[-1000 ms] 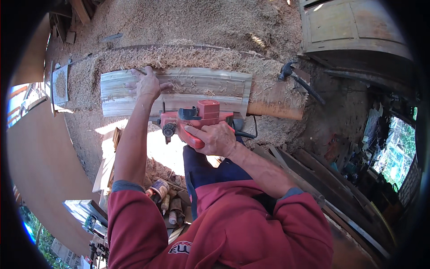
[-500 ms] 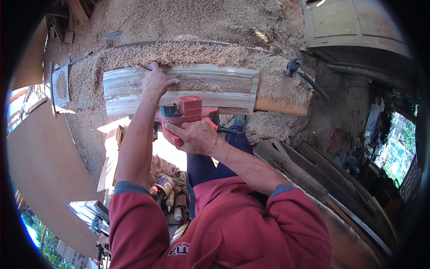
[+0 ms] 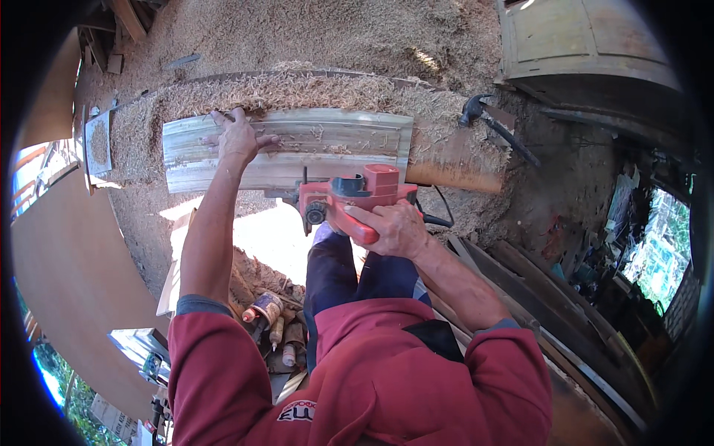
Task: The person uses a power planer to smooth the surface of a wooden board, occasionally turning the board to check the results.
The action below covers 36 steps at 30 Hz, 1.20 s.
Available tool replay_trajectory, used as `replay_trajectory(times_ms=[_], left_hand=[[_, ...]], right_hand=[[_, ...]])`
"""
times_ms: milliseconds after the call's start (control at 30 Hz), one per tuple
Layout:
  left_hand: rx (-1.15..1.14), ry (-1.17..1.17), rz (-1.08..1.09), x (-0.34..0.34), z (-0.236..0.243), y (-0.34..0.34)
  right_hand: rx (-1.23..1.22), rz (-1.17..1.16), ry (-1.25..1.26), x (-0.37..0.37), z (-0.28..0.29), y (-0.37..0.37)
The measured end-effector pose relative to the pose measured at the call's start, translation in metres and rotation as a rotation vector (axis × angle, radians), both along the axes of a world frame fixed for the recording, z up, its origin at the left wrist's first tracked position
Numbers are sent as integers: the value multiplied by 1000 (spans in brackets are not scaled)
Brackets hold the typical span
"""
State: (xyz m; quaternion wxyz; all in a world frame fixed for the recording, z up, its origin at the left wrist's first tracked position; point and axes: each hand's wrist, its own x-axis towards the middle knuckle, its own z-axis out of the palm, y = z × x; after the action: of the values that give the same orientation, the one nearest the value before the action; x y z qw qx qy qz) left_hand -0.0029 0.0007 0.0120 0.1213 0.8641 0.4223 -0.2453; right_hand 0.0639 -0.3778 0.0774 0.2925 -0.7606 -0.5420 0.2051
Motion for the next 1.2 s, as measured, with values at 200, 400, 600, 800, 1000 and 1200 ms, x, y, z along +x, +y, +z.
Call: replay_trajectory(times_ms=[200, 400, 600, 800, 1000, 1200], left_hand=[[25, 26, -8, 3, -3, -3], [-34, 6, -21, 7, 4, -8], [34, -42, -14, -2, -11, 0], [-27, -26, 59, 4, -2, -5], [-69, 28, 87, 11, 9, -5], [-93, 79, 41, 20, 19, -4]], right_hand=[[-52, 15, -41, 35, 7, -51], [-66, 32, -23, 40, 7, -50], [-26, 37, 10, 20, 3, -12], [-9, 25, 22, -1, 3, 25], [-13, 7, 56, -30, -2, 64], [-41, 20, 60, -51, -2, 99]])
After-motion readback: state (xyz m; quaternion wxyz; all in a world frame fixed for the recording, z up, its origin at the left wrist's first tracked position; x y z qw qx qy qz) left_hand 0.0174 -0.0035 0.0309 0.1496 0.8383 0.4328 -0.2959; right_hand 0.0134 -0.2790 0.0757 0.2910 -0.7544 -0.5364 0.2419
